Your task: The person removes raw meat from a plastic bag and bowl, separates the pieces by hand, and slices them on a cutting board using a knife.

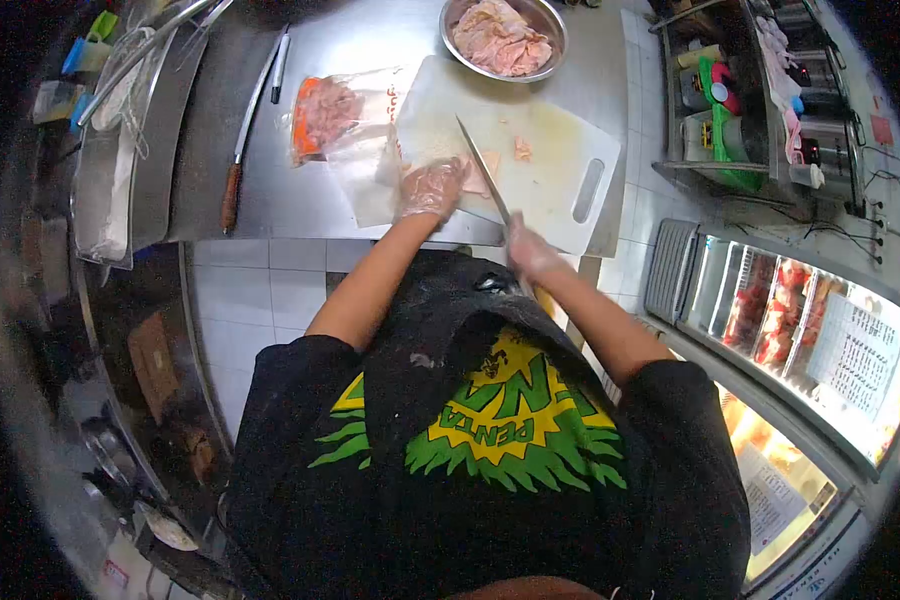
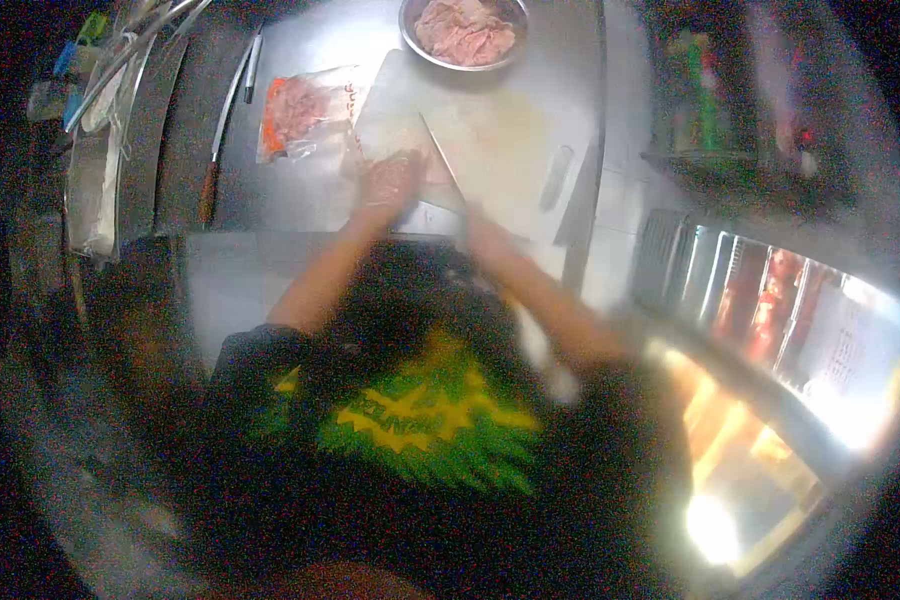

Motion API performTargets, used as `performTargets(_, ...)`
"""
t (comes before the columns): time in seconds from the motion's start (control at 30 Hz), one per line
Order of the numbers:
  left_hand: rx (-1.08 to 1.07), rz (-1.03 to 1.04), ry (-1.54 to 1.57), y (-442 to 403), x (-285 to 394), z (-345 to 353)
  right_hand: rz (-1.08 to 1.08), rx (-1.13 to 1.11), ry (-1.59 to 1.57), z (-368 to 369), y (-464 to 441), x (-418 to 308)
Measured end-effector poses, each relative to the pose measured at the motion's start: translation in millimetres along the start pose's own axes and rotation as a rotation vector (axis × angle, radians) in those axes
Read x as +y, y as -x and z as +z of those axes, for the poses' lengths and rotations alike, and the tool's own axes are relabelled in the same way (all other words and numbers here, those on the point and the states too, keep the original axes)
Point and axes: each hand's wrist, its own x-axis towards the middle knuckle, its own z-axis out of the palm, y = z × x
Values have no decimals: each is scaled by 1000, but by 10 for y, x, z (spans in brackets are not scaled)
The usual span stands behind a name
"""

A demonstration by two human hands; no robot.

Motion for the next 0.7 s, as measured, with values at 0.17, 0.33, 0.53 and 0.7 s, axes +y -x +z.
performTargets(0.17,47,44,-36,-96,-137,53,-148,-51,-78,-106,-383,-96)
performTargets(0.33,151,133,198,-97,-397,154,-87,35,-33,-190,-16,405)
performTargets(0.53,131,-194,1081,-107,225,-304,-164,162,89,-228,-97,547)
performTargets(0.7,-104,-202,1119,-245,197,-174,-131,69,150,-77,35,413)
